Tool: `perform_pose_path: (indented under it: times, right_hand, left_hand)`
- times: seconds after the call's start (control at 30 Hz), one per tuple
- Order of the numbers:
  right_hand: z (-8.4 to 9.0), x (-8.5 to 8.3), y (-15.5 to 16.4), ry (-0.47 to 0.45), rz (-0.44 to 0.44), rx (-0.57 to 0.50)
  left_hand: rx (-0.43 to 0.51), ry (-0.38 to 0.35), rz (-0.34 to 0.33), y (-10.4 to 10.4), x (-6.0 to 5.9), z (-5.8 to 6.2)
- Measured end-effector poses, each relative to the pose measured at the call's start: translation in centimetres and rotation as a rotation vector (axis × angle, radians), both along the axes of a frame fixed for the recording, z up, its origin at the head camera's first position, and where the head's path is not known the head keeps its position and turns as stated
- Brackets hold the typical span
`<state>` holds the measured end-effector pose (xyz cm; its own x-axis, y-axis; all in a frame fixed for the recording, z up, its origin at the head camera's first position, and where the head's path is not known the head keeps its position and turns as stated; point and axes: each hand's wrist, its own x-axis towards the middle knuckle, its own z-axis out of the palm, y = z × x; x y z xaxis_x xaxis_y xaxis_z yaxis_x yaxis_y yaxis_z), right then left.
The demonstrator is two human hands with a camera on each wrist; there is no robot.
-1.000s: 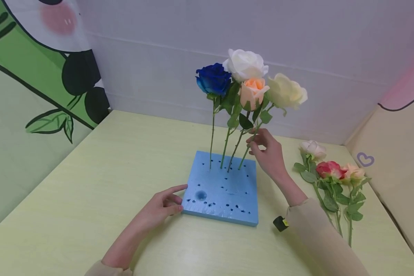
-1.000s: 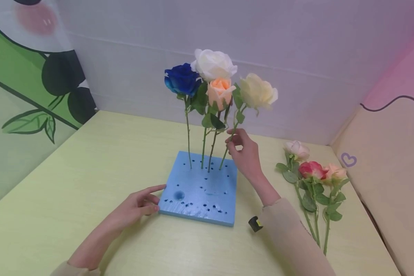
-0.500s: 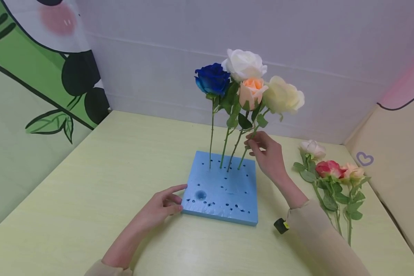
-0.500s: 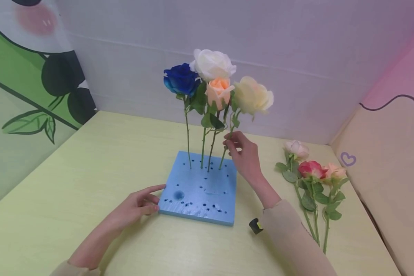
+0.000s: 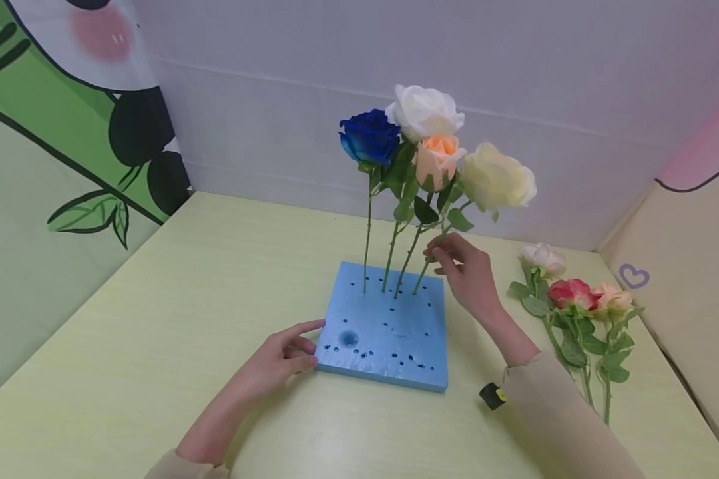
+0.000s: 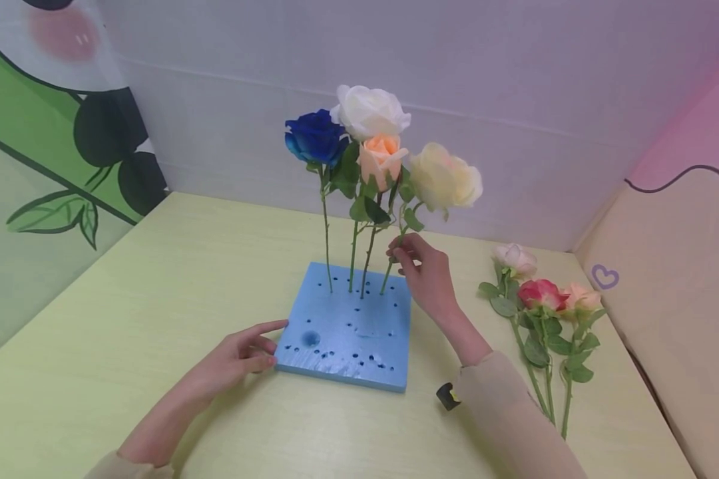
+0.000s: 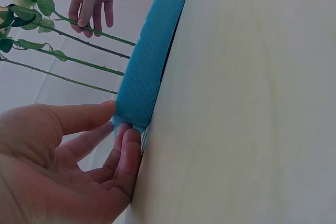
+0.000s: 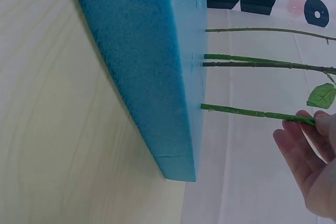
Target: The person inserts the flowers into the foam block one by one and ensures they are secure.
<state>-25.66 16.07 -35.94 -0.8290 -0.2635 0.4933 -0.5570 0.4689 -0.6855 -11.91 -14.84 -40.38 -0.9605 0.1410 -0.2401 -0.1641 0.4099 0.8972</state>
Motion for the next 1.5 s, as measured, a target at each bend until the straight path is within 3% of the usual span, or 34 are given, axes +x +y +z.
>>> perform_pose_path:
  times: [0.93, 1.2, 1.5]
  right_hand:
    - [-0.94, -0.15, 0.37, -0.019, 0.083, 0.047]
    - [-0.79, -0.12, 0.35, -0.073, 0.061, 0.071]
    - [-0.2, -0.22, 0.18, -0.051, 0.045, 0.086]
  left_hand:
    - [0.002, -0.003, 0.0, 0.1, -0.11, 0.06]
    - [0.027, -0.005, -0.003, 0.09, 0.12, 0.02]
    - [0.028, -0.008, 0.004, 0.11, 0.09, 0.12]
